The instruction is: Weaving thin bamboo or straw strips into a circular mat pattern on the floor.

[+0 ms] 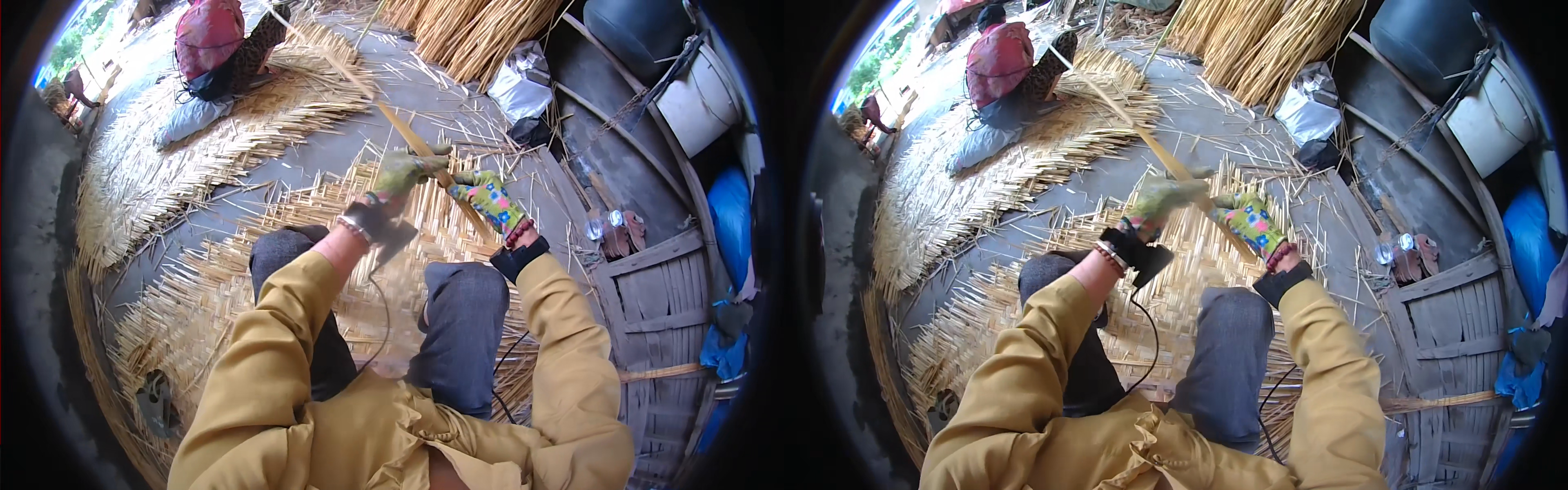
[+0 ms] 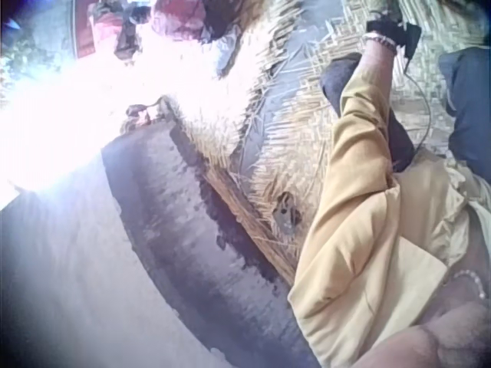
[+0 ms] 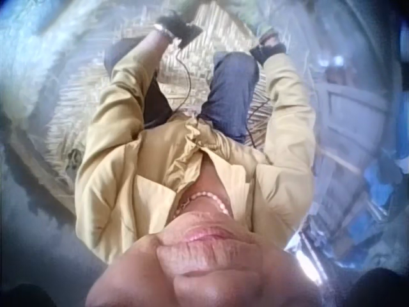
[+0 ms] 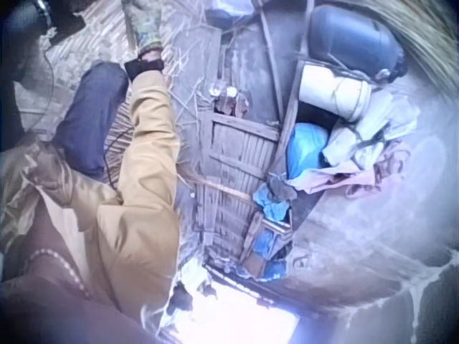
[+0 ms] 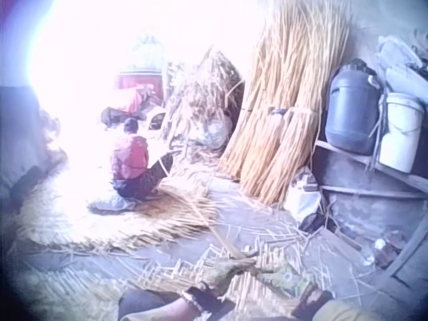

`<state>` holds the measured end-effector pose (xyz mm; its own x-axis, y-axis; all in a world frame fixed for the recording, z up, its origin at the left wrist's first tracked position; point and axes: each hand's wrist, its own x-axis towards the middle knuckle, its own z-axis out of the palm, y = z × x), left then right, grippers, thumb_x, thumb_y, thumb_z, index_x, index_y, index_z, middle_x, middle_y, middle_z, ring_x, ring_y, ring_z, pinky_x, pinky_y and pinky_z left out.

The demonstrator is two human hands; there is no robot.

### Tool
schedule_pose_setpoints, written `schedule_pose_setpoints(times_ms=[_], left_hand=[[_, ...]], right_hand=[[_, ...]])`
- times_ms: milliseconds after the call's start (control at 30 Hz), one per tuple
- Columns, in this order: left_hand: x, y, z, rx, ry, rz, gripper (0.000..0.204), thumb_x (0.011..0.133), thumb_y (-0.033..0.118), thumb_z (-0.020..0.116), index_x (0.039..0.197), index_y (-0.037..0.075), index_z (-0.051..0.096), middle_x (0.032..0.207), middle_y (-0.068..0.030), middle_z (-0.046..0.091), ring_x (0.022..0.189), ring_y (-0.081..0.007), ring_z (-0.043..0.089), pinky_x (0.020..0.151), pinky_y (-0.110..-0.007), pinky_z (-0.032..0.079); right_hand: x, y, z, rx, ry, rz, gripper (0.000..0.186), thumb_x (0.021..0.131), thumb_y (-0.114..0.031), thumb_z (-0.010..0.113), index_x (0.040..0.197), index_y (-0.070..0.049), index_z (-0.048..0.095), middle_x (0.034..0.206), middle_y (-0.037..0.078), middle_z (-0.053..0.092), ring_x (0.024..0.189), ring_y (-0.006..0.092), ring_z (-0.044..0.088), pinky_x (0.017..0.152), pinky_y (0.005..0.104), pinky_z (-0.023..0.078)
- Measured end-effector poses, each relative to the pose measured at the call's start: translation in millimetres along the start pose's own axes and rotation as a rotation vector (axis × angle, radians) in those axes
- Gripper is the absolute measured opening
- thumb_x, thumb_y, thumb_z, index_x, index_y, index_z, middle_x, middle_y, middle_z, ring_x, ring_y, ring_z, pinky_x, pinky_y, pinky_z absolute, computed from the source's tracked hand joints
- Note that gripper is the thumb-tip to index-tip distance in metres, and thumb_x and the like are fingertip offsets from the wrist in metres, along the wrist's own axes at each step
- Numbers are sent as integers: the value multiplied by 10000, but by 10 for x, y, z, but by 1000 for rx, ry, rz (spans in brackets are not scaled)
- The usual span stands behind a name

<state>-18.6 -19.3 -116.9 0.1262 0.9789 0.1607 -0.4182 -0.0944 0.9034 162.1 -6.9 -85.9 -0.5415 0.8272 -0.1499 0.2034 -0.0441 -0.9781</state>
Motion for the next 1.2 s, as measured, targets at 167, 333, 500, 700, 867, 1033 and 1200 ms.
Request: schedule_pose_setpoints(times_ms=[167, 333, 500, 700, 867, 1033, 1200], left_hand=[[60, -469, -9, 70, 294, -36, 317, 787, 167, 591, 1050, -10, 575, 995, -75, 590, 833, -108, 549, 760, -241, 441], [51, -940, -565, -58, 625, -159, 292, 729, 99, 650, 1001, 4, 599, 937, -68, 615, 793, -134, 585, 693, -244, 484], [-345, -1708, -1305, 188, 691, -72, 305, 730, 88, 642, 1016, -6, 589, 876, -96, 628, 723, -154, 603, 603, -221, 498], [-474, -2347, -948, 1455, 184, -547, 142, 759, 212, 621, 814, 83, 644, 708, -55, 620, 570, -174, 569, 512, -299, 443], [170, -2855, -391, 1341, -354, -120, 182, 763, 215, 556, 897, 117, 631, 817, -94, 626, 762, -247, 593, 676, -352, 457], [488, -3329, -640, 1529, -476, -446, 153, 792, 140, 491, 834, 64, 617, 719, -99, 624, 605, -231, 599, 548, -334, 478], [513, -3407, -995, 282, 460, -705, 197, 813, 155, 516, 922, 6, 586, 689, -102, 626, 509, -158, 575, 461, -222, 438]], right_hand=[[39, 343, -185, -170, -32, 344, 195, 816, -160, 563, 943, -13, 581, 690, 46, 599, 518, 105, 564, 418, 217, 432], [-113, 1157, -512, -273, 115, 311, 102, 795, -84, 553, 804, 8, 596, 636, 68, 596, 485, 94, 551, 403, 205, 432], [-320, 2291, -753, -146, 56, 407, 152, 794, -148, 547, 820, -13, 612, 699, 86, 616, 541, 150, 581, 447, 259, 460], [-135, 3153, -683, -1107, 113, -151, 156, 729, -250, 549, 767, -123, 633, 679, 100, 590, 597, 270, 570, 518, 381, 447], [328, 3305, -634, -1191, 79, -331, 178, 774, -70, 483, 851, -154, 619, 698, 66, 598, 607, 216, 574, 516, 331, 456], [709, 3630, -916, -406, 401, -140, 219, 816, -29, 470, 988, -95, 588, 880, 71, 604, 793, 164, 577, 692, 269, 479], [949, 4018, -1303, 465, 557, 379, 278, 794, 21, 485, 1062, -10, 552, 962, 98, 610, 820, 157, 599, 650, 224, 496]])
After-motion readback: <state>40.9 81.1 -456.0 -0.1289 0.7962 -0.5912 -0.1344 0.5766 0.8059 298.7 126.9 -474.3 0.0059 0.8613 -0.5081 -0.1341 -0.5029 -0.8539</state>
